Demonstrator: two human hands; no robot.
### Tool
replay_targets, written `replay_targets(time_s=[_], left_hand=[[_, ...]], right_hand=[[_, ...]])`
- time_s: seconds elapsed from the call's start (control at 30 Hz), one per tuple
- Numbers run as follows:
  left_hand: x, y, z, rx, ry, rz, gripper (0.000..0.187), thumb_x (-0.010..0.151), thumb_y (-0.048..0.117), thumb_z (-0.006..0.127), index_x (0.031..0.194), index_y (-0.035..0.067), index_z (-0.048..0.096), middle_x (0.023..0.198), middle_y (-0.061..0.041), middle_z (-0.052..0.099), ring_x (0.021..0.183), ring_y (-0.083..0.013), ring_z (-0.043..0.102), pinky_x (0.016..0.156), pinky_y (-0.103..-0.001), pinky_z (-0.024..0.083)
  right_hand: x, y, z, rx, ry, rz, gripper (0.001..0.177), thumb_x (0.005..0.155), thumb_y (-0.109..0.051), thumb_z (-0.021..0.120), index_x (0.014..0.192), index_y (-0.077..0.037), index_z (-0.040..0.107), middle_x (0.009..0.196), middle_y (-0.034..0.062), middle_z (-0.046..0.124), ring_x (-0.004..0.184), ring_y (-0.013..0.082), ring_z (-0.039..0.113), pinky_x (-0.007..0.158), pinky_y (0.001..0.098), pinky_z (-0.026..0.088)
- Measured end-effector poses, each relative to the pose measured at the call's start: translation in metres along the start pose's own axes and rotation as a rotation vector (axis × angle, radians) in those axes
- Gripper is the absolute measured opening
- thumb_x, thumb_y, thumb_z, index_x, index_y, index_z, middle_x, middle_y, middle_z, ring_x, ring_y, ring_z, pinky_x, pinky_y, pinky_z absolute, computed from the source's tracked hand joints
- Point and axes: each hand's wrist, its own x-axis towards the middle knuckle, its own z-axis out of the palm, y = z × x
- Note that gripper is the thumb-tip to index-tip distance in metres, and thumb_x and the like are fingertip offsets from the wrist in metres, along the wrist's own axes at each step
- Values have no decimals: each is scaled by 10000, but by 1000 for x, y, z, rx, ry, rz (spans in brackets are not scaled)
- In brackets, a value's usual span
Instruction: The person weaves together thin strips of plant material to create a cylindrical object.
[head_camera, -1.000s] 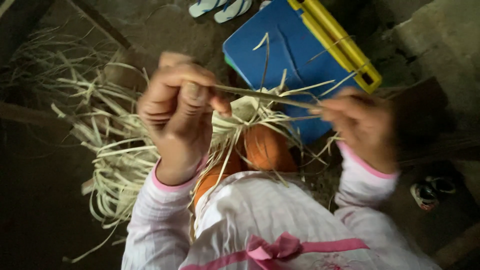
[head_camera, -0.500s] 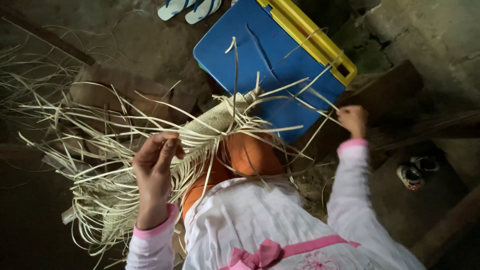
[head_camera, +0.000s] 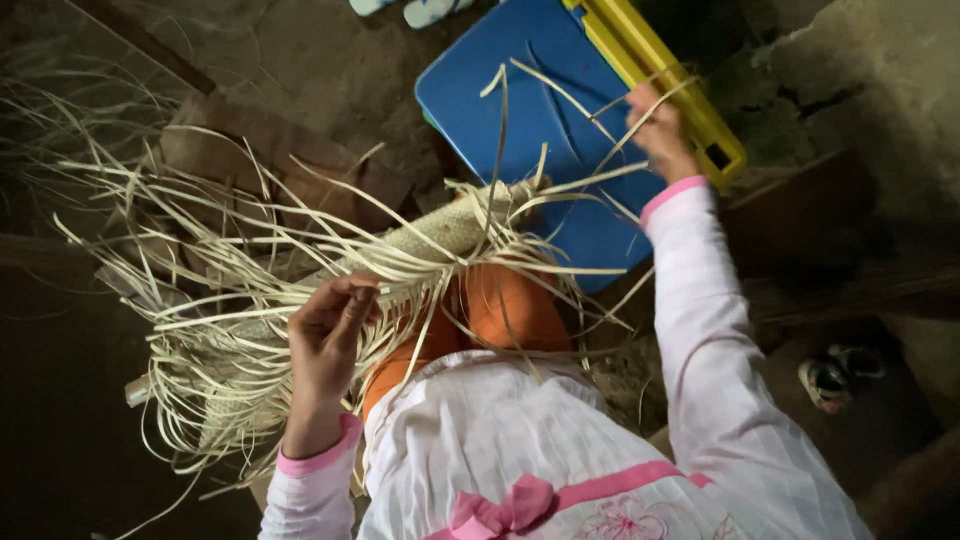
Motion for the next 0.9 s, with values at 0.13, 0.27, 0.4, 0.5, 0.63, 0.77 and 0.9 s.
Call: replay_targets(time_s=[0.13,0.27,0.4,0.5,0.63,0.77,0.9], left_hand=[[5,8,2,106,-19,9,119,844,-2,527,922,-20,615,727,-128,579,646,-177,552,631,-279,452],[20,-2,-8,311,-48,144,124,846,73,587,945,23,642,700,-122,570,672,-171,523,652,-299,432],[45,0,-16,362,-111,213,102,876,95,544,927,23,596,876,-77,582,809,-151,561,678,-250,452],[66,0,-12,579,-208,502,144,845,-57,558,981,-14,581,915,-130,598,785,-215,591,637,-278,490],[84,-51,2,1153,-112,833,62,766,156,634,725,129,596,694,-48,528,662,-251,552,562,-359,427],[66,-66,40,1262,-224,890,31,710,152,605,692,175,613,771,-19,547,797,-227,528,737,-419,361],[59,-75,56,1314,-356,729,182,730,327,645,811,165,625,851,-53,577,922,-233,507,847,-458,279]], right_hand=[[6,46,-81,-646,114,-95,328,774,-170,568,1090,-249,600,923,-20,608,897,180,567,790,326,450],[-51,40,-118,-442,314,-318,289,804,-31,664,1089,-4,625,845,168,598,748,219,589,644,297,484],[-170,-82,-27,57,249,-98,173,849,-99,581,1017,-68,604,668,36,532,523,56,475,469,151,331],[-228,-107,10,31,-111,-185,305,806,-146,495,512,-126,417,529,16,432,773,103,529,587,188,350],[-270,-120,60,282,-955,14,185,698,40,559,839,151,605,501,205,586,359,208,566,286,263,436],[-304,-148,108,-755,-772,-217,426,783,-207,599,1173,-49,525,1042,194,594,828,333,629,658,395,520],[-326,-174,89,-589,-410,-541,113,708,-134,699,657,-72,621,1041,58,639,973,217,595,787,311,486]])
